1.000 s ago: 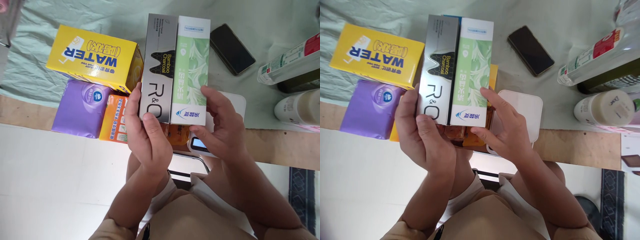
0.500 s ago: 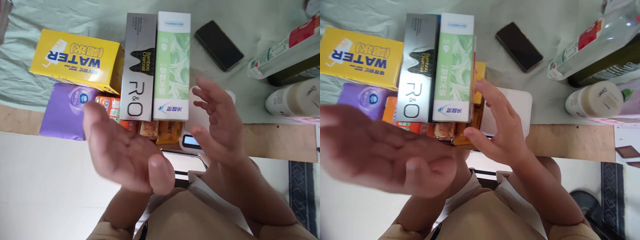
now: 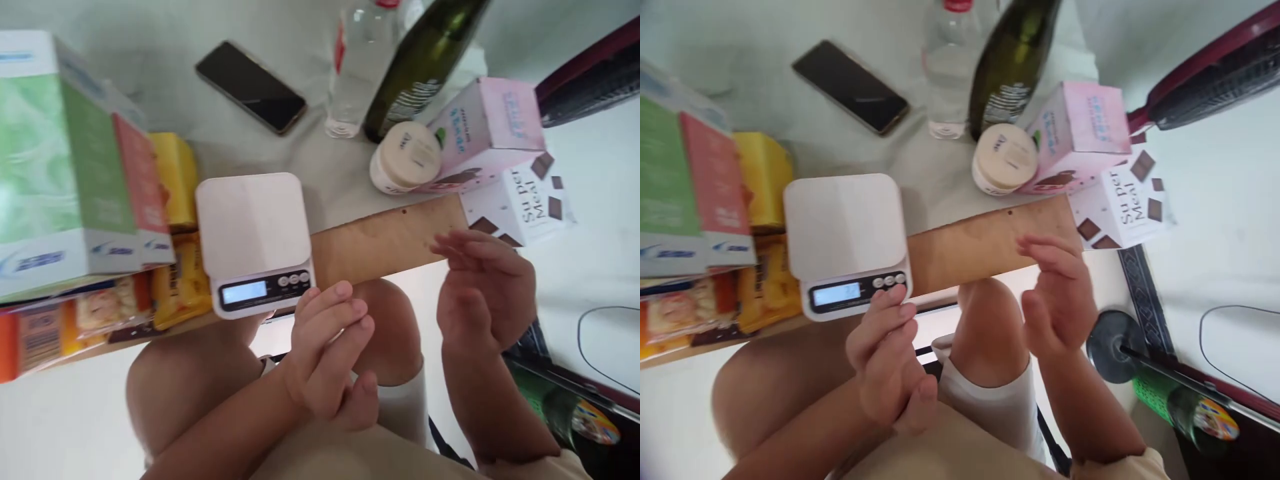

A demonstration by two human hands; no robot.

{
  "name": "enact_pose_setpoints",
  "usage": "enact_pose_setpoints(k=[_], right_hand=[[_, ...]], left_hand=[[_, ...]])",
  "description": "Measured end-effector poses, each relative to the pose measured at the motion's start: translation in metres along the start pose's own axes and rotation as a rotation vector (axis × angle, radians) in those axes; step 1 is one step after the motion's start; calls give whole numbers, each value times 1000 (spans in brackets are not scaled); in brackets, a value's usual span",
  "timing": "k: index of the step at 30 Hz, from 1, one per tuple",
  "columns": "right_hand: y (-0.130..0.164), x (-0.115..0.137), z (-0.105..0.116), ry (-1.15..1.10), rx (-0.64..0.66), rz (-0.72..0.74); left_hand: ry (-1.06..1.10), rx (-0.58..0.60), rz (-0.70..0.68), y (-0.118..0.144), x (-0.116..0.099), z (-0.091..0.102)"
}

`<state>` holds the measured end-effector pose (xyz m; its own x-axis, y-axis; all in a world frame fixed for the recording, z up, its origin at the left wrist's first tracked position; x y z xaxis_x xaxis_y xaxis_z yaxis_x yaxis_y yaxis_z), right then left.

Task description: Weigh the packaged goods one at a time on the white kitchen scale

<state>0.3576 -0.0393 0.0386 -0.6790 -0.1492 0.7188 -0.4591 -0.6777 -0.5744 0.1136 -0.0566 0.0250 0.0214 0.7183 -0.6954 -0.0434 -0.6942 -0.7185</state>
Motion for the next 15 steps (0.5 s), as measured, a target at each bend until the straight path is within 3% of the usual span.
enact_pose_setpoints(k=[3, 5, 7, 12, 15], right_hand=[[-6, -63, 71, 78, -316, -70], [-14, -91, 106, 131, -454, -149], [-26, -112, 130, 180, -514, -254], [-53, -163, 148, 190, -453, -491], [-61, -188, 143, 116, -377, -543]], left_hand=[[83, 160, -49, -24, 9, -54], [121, 295, 58, -32, 14, -95], [162, 379, 199, -35, 19, -135], [332, 486, 459, -34, 35, -233], [356, 519, 490, -30, 43, -268]])
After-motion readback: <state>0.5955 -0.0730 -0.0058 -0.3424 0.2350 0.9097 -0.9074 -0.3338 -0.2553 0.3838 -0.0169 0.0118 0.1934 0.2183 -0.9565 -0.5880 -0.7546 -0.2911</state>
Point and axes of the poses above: each hand's wrist, its own y-axis away from the middle knuckle, its own z-axis out of the back of the hand, x = y × z, the point moved 6 cm from there along -y, towards the middle knuckle, and after that the axes turned 14 degrees about y, right-handed, at the moved point
